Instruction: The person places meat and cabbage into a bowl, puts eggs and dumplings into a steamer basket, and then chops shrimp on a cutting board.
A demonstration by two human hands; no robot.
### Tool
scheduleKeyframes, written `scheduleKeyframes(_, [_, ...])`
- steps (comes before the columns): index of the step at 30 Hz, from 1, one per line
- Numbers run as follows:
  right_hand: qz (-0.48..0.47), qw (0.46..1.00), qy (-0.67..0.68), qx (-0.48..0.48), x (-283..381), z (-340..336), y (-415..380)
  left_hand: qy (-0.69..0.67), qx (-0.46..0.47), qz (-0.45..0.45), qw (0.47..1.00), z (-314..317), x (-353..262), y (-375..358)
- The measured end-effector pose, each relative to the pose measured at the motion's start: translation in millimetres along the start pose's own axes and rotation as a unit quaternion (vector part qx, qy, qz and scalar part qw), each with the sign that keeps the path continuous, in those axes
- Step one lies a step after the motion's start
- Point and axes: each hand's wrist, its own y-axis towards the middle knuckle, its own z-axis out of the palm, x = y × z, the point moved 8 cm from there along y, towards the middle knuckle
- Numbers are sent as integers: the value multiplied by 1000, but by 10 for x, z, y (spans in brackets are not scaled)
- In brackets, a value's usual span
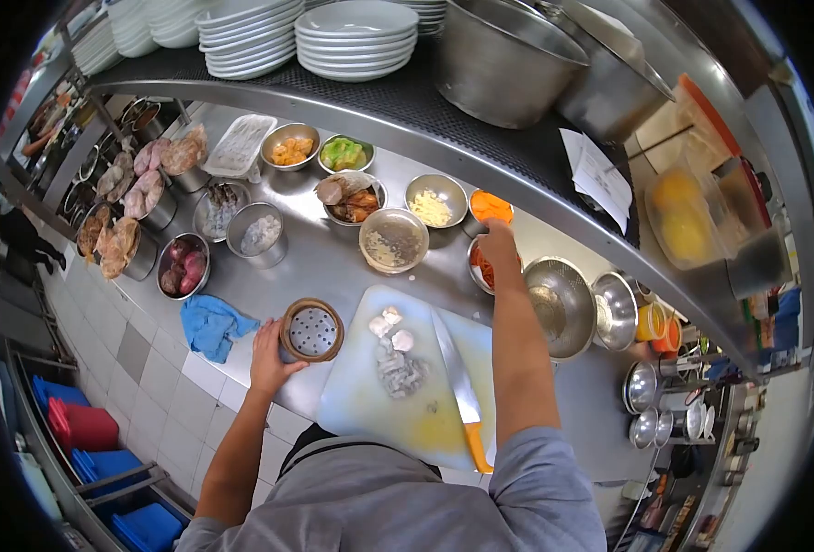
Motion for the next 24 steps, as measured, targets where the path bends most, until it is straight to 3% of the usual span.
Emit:
scheduleKeyframes(5, [38, 998, -35, -39, 358, -168, -467, -5, -1, 11, 1000, 24, 2, -17])
scheduleKeyframes(7, [47, 991, -82, -95, 364, -206, -667, -6, -1, 14, 1000, 28, -6, -3])
scheduleKeyframes(11, [151, 984, -92, -14, -1, -17, -915, -6, -1, 15, 1000, 36, 9, -8])
scheduleKeyframes(14, [199, 976, -86, 21, 94, -24, -1042, -3, -2, 22, 1000, 64, 15, -23])
scheduleKeyframes(17, [155, 986, -66, 19, 42, 328, -1012, 1, -5, 19, 1000, 51, 6, -27])
scheduleKeyframes(18, [156, 983, -91, 24, 421, 114, -1130, 0, -2, 11, 1000, 52, 19, -26])
scheduleKeyframes(21, [146, 976, -147, 74, 737, 113, -1257, 1, -3, 11, 1000, 56, 14, -22])
scheduleKeyframes(22, [129, 983, -128, 38, 687, 188, -1266, 0, -2, 10, 1000, 51, 6, -30])
scheduleKeyframes(24, [105, 989, -84, 67, 639, 415, -1249, -1, -2, 14, 1000, 45, -1, -17])
